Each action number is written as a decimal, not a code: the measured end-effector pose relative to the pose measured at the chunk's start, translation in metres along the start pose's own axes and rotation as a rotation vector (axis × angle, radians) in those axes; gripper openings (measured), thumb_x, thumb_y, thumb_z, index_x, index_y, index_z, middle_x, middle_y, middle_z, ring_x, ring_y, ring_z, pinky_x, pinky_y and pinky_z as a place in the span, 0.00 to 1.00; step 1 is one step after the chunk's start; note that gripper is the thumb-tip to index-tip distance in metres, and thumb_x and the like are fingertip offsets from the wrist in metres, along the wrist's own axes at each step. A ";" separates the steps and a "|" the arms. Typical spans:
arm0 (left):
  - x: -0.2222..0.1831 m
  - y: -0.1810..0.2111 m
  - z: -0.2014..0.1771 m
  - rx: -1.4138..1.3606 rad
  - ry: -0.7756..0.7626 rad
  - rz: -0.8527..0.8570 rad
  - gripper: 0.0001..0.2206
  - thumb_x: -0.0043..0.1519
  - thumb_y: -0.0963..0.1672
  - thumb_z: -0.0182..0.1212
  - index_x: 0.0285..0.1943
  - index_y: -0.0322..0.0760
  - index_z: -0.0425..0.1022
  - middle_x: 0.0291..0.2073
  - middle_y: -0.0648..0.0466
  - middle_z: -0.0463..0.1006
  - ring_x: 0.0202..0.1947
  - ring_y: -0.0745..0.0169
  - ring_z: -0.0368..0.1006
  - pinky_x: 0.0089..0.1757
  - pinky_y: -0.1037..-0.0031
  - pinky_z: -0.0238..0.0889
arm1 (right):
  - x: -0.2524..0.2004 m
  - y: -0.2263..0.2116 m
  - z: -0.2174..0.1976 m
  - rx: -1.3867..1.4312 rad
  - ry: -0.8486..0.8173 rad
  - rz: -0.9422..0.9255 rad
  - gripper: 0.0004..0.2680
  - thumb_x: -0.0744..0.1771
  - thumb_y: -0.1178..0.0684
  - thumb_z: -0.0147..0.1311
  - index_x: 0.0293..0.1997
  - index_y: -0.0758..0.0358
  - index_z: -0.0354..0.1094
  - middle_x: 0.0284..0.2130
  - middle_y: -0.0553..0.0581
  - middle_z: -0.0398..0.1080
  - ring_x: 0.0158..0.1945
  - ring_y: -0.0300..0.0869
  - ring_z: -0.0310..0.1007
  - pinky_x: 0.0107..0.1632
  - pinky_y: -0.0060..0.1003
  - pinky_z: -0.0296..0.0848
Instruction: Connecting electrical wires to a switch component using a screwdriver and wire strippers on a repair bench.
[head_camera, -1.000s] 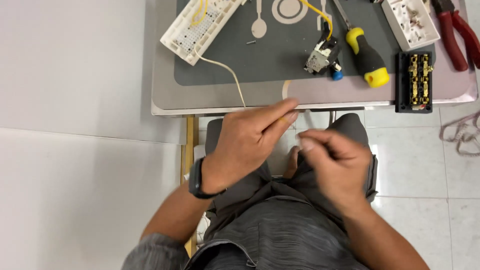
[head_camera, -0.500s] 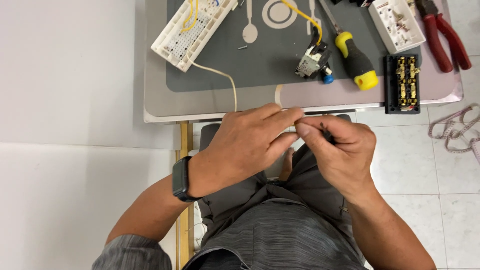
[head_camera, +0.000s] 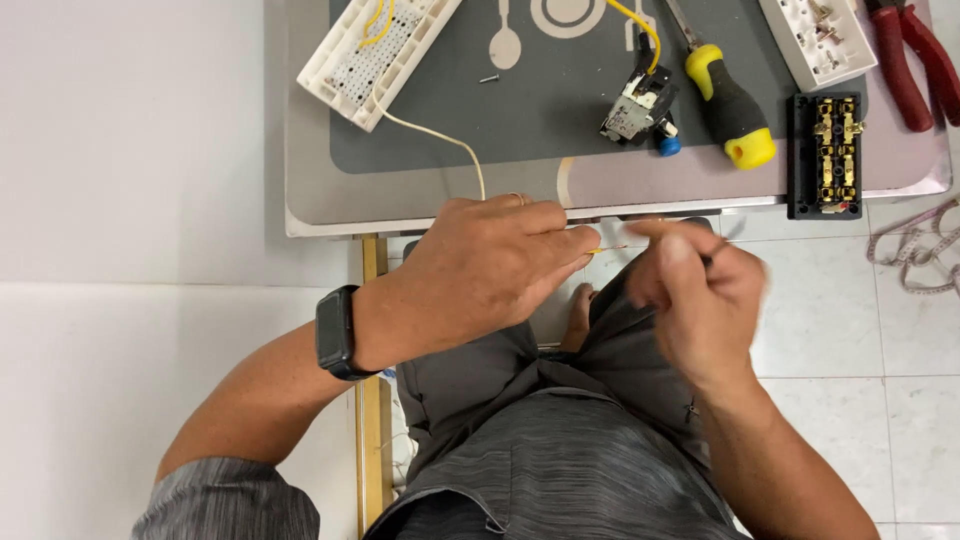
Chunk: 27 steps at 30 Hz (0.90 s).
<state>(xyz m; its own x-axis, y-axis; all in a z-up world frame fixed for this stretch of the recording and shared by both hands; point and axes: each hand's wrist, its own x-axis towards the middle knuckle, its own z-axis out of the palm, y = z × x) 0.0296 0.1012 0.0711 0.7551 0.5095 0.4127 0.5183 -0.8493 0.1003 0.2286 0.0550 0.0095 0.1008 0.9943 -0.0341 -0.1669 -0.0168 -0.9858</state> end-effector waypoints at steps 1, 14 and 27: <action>0.001 -0.001 0.000 -0.027 -0.019 -0.017 0.02 0.66 0.43 0.58 0.43 0.44 0.70 0.25 0.60 0.63 0.23 0.61 0.64 0.20 0.71 0.54 | -0.002 0.002 -0.008 -0.194 -0.002 -0.184 0.06 0.69 0.56 0.47 0.34 0.66 0.60 0.15 0.50 0.52 0.22 0.36 0.54 0.35 0.30 0.62; 0.008 -0.001 0.003 -0.059 -0.051 -0.015 0.08 0.67 0.43 0.58 0.34 0.44 0.66 0.21 0.61 0.59 0.20 0.62 0.60 0.22 0.73 0.56 | 0.015 -0.003 -0.014 -0.679 -0.111 -0.925 0.04 0.66 0.67 0.55 0.43 0.75 0.72 0.21 0.58 0.70 0.17 0.42 0.60 0.23 0.35 0.59; 0.022 0.038 0.011 -0.709 0.184 -0.346 0.06 0.65 0.39 0.53 0.41 0.30 0.75 0.20 0.54 0.61 0.22 0.63 0.55 0.28 0.73 0.51 | 0.003 0.001 -0.015 0.339 -0.097 -0.078 0.14 0.69 0.48 0.47 0.53 0.71 0.68 0.12 0.47 0.44 0.18 0.35 0.42 0.24 0.32 0.52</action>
<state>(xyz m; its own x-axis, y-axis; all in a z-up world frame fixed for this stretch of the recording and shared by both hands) 0.0701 0.0819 0.0735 0.4882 0.7811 0.3893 0.2858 -0.5646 0.7743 0.2430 0.0568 0.0055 0.0352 0.9969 0.0706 -0.4797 0.0789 -0.8739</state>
